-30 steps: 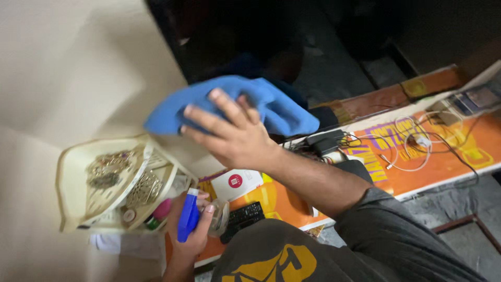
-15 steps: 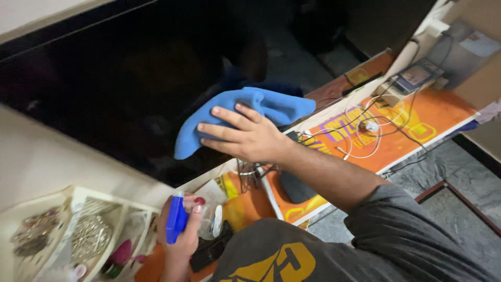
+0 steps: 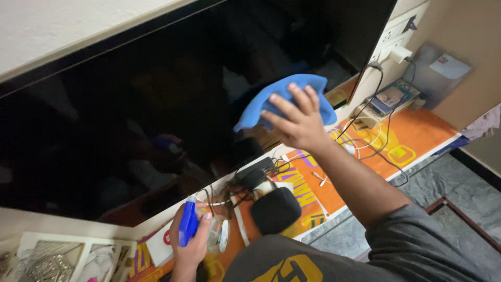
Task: The person wipes a television screen with a cloth after spraying it, then wipes a small electronic device on a desk.
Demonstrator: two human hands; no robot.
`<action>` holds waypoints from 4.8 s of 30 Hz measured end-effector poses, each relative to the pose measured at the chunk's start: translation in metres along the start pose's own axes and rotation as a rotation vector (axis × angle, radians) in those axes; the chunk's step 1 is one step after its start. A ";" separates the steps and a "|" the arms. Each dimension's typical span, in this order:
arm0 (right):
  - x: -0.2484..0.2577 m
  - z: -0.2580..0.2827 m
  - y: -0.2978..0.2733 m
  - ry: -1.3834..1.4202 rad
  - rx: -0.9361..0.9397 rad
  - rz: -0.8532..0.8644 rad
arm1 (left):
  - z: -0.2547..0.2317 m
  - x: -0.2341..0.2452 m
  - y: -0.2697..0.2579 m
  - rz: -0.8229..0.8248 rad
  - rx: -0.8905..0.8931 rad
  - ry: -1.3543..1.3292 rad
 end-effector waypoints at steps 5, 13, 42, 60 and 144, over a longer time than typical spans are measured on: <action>0.014 -0.091 -0.035 -0.045 -0.254 -0.133 | 0.001 -0.018 -0.005 -0.016 0.092 0.039; 0.029 -0.172 -0.063 -0.045 -0.556 -0.257 | 0.025 -0.031 -0.019 -0.061 0.197 -0.006; 0.007 -0.062 -0.019 -0.028 -0.949 -0.334 | 0.101 0.074 -0.018 -0.036 0.223 -0.123; -0.031 0.275 0.153 0.090 -0.383 -0.148 | 0.056 0.236 -0.042 -0.054 0.138 -0.054; -0.005 0.188 -0.114 1.523 -0.936 0.233 | -0.045 -0.027 -0.062 0.225 -0.165 -0.268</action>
Point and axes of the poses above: each hand's wrist, its own y-axis towards the middle knuckle, its own x-axis out of the back of the hand, z = x × y, the point moved 10 cm from there along y, towards the middle knuckle, and after that the axes turned 3 degrees about -z, right-handed, at the moved point
